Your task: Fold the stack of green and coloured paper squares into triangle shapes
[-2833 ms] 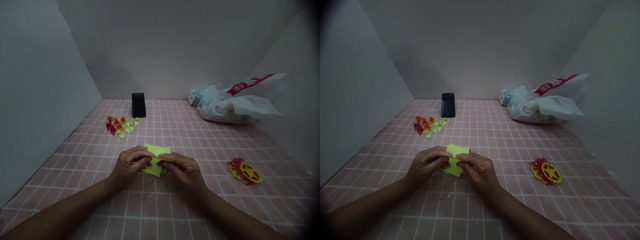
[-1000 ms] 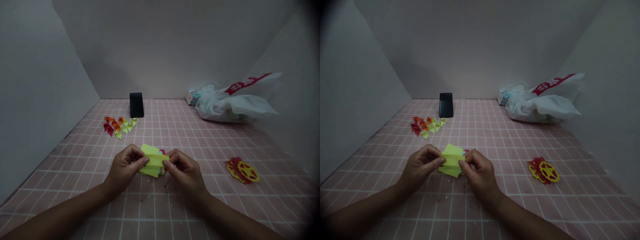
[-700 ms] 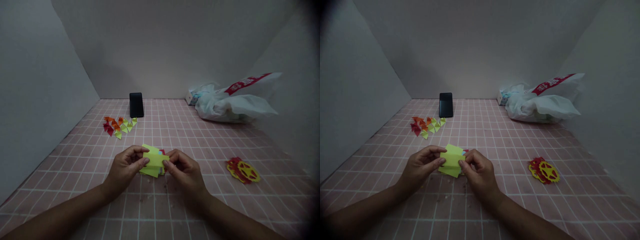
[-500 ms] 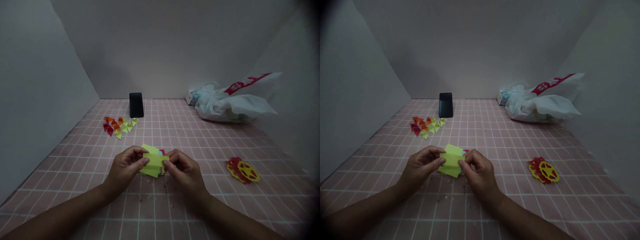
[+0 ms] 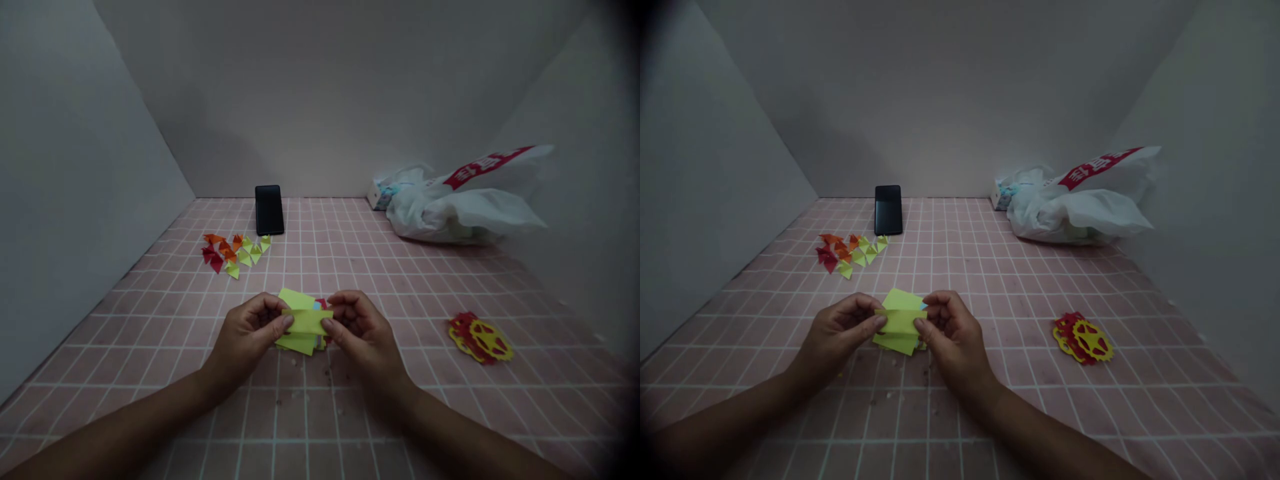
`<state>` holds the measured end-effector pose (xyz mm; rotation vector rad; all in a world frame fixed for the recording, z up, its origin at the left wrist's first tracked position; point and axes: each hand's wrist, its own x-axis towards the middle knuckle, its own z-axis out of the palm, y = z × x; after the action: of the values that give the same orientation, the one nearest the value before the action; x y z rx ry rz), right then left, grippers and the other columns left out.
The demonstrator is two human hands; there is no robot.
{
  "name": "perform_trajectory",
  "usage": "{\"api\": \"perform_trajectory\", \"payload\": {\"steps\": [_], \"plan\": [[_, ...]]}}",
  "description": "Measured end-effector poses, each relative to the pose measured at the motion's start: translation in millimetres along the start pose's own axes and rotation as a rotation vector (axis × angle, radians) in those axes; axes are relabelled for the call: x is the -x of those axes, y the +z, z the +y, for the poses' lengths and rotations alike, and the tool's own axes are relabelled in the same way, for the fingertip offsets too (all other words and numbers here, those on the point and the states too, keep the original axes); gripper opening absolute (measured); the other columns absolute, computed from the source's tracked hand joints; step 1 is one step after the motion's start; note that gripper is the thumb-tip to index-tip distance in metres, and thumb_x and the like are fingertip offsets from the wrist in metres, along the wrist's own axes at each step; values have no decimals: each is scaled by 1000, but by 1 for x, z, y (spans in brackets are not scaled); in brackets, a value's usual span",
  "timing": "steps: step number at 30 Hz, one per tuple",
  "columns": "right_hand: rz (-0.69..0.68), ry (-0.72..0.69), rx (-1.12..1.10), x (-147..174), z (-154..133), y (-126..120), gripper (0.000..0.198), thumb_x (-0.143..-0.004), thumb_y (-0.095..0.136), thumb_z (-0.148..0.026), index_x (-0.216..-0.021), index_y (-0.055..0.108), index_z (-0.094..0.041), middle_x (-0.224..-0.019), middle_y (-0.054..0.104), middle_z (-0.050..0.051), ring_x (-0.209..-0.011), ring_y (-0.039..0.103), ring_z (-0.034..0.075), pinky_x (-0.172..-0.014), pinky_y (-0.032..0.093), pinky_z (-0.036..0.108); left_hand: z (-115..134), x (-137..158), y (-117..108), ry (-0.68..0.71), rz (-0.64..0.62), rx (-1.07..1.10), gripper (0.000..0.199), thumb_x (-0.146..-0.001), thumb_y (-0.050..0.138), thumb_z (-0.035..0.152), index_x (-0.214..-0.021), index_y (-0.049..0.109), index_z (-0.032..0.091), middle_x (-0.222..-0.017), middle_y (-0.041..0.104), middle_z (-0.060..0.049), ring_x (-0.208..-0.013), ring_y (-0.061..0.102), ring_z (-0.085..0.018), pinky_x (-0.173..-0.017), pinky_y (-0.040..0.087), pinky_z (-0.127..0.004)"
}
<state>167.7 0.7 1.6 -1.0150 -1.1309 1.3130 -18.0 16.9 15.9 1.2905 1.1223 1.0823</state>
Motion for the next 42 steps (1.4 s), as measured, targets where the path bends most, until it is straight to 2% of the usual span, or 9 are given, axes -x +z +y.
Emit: {"api": "perform_trajectory", "payload": {"steps": [3,6,17,23,42], "plan": [[-22,34,-10,-1,0,0,24,-77,69,-26,-99,58,-23,-85,63,2,-74,62,15,-61,53,27,0,0,0,-4,0,-1,13,-72,71,26,-74,62,16,-65,58,2,-59,53,-11,-52,46,-20],[-34,49,1,-1,1,-2,20,-76,70,-26,-94,61,-22,-83,64,2,-71,61,14,-59,52,25,2,0,1,-6,-5,-7,13,-73,70,26,-75,62,16,-65,57,2,-59,52,-10,-53,46,-19],[-97,27,-24,-3,1,-1,14,-75,72,-27,-88,65,-23,-88,68,2,-76,64,16,-64,55,27,-2,1,0,-21,-2,-7,14,-75,70,27,-76,62,16,-67,57,2,-60,52,-11,-54,45,-19],[-98,29,-6,-4,1,-1,8,-77,71,-25,-81,65,-21,-85,66,1,-67,60,12,-59,52,24,-3,2,-1,-34,-22,9,13,-76,70,26,-77,62,16,-67,56,2,-61,51,-10,-54,44,-18],[-127,33,21,-5,0,-2,11,-79,67,-25,-73,61,-18,-74,58,-1,-65,54,11,-60,46,23,-4,1,-3,-41,-50,4,15,-78,69,27,-78,60,16,-68,54,3,-63,49,-9,-57,42,-19]]}}
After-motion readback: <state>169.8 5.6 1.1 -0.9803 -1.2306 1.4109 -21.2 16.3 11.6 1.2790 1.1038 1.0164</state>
